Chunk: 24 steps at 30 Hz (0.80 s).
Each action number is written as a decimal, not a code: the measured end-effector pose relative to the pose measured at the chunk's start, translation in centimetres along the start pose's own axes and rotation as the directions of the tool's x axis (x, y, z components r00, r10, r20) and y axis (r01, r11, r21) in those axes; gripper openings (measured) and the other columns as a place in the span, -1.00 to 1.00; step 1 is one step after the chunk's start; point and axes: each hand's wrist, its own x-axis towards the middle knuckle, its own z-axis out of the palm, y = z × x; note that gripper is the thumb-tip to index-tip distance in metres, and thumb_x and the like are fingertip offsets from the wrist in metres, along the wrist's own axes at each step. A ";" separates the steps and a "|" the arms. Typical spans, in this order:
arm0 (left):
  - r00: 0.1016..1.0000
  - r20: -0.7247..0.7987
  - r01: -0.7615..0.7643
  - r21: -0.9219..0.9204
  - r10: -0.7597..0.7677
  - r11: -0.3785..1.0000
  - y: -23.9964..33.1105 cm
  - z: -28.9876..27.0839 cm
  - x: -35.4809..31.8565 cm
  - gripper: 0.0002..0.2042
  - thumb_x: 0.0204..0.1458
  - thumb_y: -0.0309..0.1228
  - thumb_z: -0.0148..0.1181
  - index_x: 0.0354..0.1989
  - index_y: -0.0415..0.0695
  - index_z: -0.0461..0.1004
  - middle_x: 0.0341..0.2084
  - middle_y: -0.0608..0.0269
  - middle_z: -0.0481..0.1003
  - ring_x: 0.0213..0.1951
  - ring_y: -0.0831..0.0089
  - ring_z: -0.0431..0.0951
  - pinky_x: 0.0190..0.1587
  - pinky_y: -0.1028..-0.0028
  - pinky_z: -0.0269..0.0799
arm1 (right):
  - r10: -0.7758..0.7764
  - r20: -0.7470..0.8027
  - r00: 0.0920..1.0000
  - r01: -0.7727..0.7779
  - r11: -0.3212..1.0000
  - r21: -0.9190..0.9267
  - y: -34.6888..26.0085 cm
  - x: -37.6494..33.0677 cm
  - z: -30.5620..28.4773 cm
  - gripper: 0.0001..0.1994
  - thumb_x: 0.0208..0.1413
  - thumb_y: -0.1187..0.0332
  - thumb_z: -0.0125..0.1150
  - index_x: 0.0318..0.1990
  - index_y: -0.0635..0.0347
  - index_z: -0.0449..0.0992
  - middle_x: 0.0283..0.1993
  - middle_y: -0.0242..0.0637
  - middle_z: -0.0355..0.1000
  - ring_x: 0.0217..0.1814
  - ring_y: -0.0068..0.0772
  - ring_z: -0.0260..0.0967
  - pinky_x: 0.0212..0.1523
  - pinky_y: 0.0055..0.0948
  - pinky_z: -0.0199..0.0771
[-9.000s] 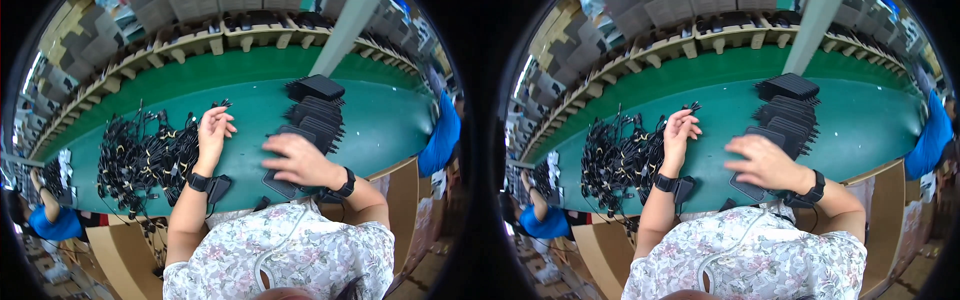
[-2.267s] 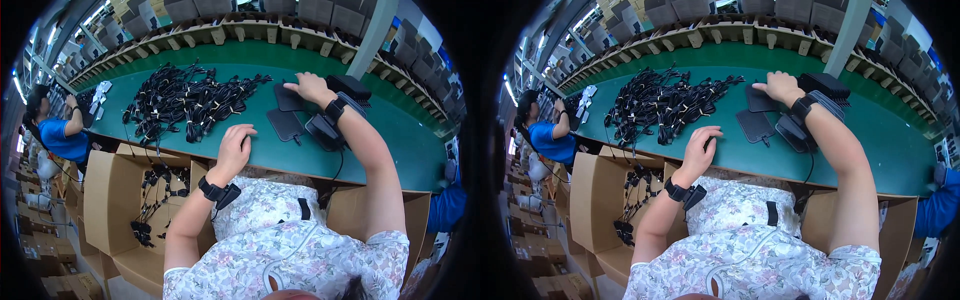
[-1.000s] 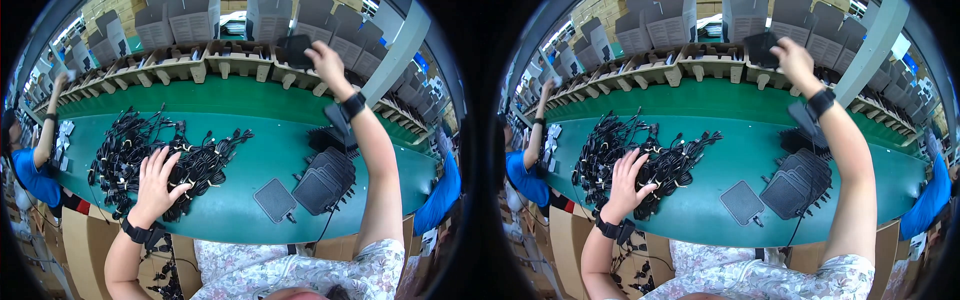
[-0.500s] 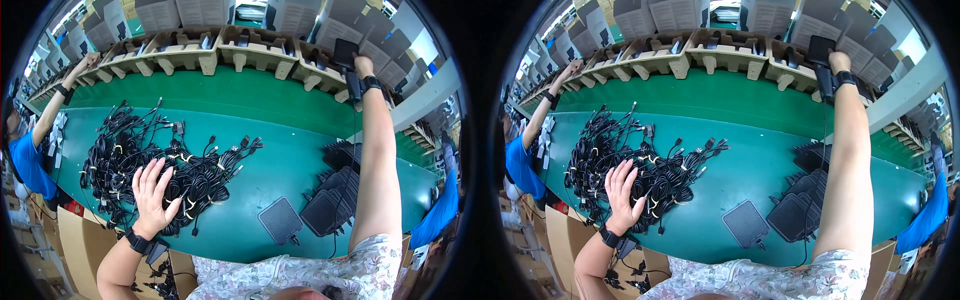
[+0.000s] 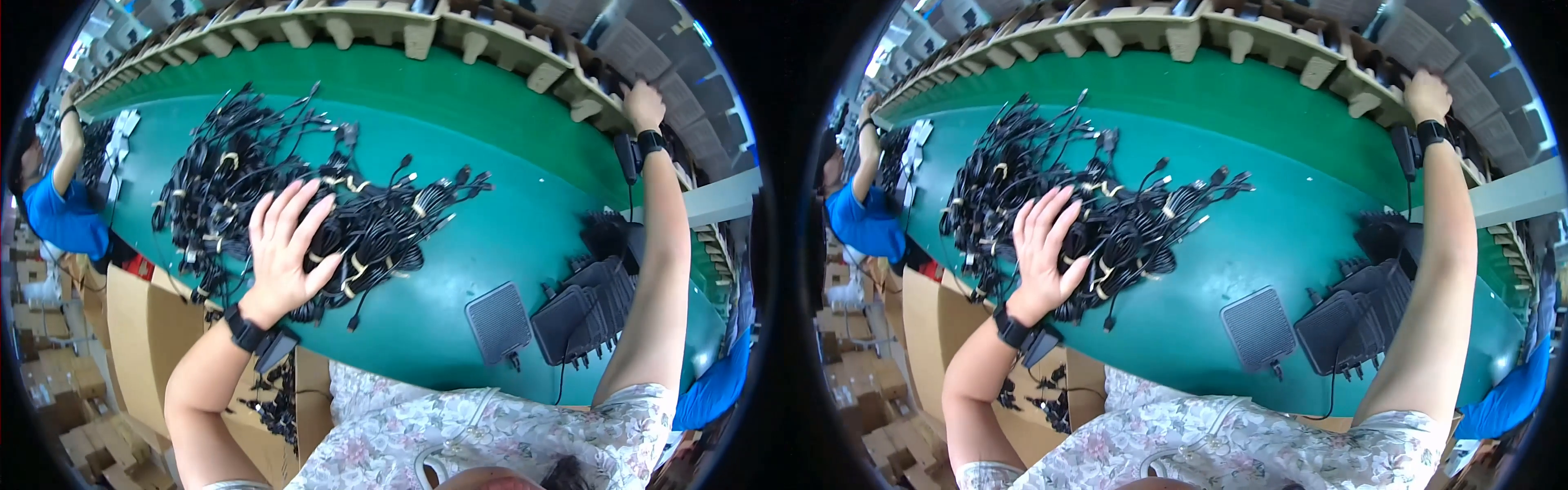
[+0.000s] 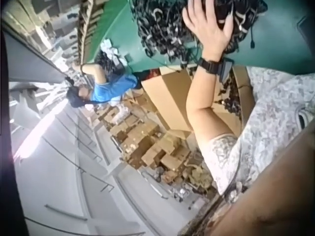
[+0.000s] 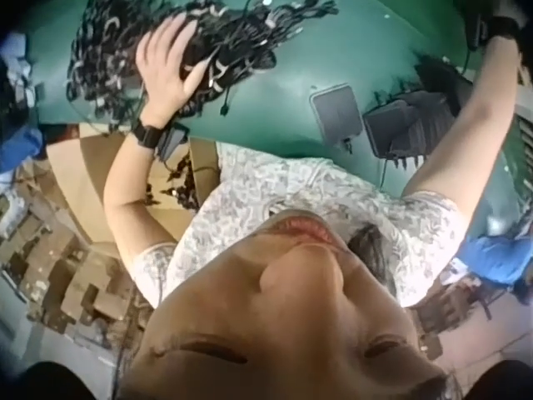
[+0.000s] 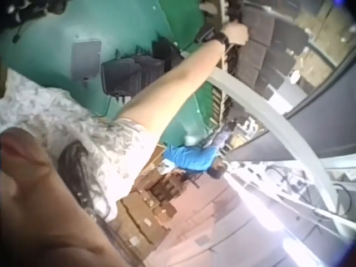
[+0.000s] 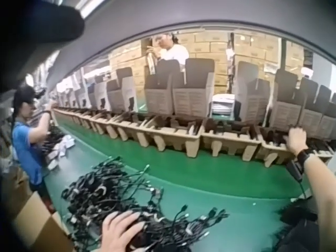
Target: The person picks up a cable and a base, connects them together, and places the assembled unit into a cardboard tray, repeating this process several times.
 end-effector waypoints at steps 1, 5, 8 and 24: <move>1.000 -0.022 -0.018 -0.004 0.017 1.000 0.0 0.1 0.3 -0.44 -0.07 -0.08 0.09 0.12 -0.04 0.30 0.15 0.11 0.23 0.21 0.17 0.16 0.25 0.12 -0.14 | -0.091 -0.152 0.984 0.110 0.986 0.125 -1.2 -0.9 -1.6 -0.69 0.08 0.17 0.06 -0.12 0.19 0.48 -0.20 -0.05 0.43 -0.15 -0.05 0.40 -0.22 -0.20 0.43; 0.996 -0.075 -0.052 -0.011 0.051 0.999 0.1 1.0 0.7 -0.44 -0.07 -0.08 0.11 0.14 -0.01 0.29 0.15 0.13 0.24 0.20 0.18 0.17 0.25 0.14 -0.13 | -0.471 -0.427 0.772 0.629 0.469 0.621 -8.8 -7.7 -8.0 -0.82 0.08 0.28 0.09 -0.27 0.18 0.50 -0.27 -0.19 0.42 -0.19 -0.11 0.38 -0.18 -0.25 0.39; 0.994 -0.097 -0.046 0.012 0.047 0.999 -0.1 0.8 -0.2 -0.44 -0.06 -0.09 0.11 0.14 -0.01 0.28 0.14 0.14 0.24 0.20 0.18 0.18 0.25 0.16 -0.12 | -0.776 -0.545 0.316 0.821 -0.063 0.567 -14.4 -15.1 -13.8 -0.88 0.06 0.35 0.11 -0.31 0.16 0.49 -0.32 -0.26 0.39 -0.21 -0.18 0.35 -0.18 -0.29 0.36; 0.972 -0.219 -0.081 0.030 0.085 0.996 -0.7 1.6 -0.7 -0.58 0.12 -0.29 -0.06 0.15 -0.13 0.23 0.15 0.17 0.27 0.19 0.29 0.22 0.27 0.23 -0.06 | -0.867 -0.488 0.095 0.908 -0.126 0.401 -15.5 -27.1 -21.7 -0.74 -0.17 0.20 0.27 -0.34 0.11 0.45 -0.38 -0.38 0.30 -0.18 -0.33 0.23 -0.23 -0.37 0.23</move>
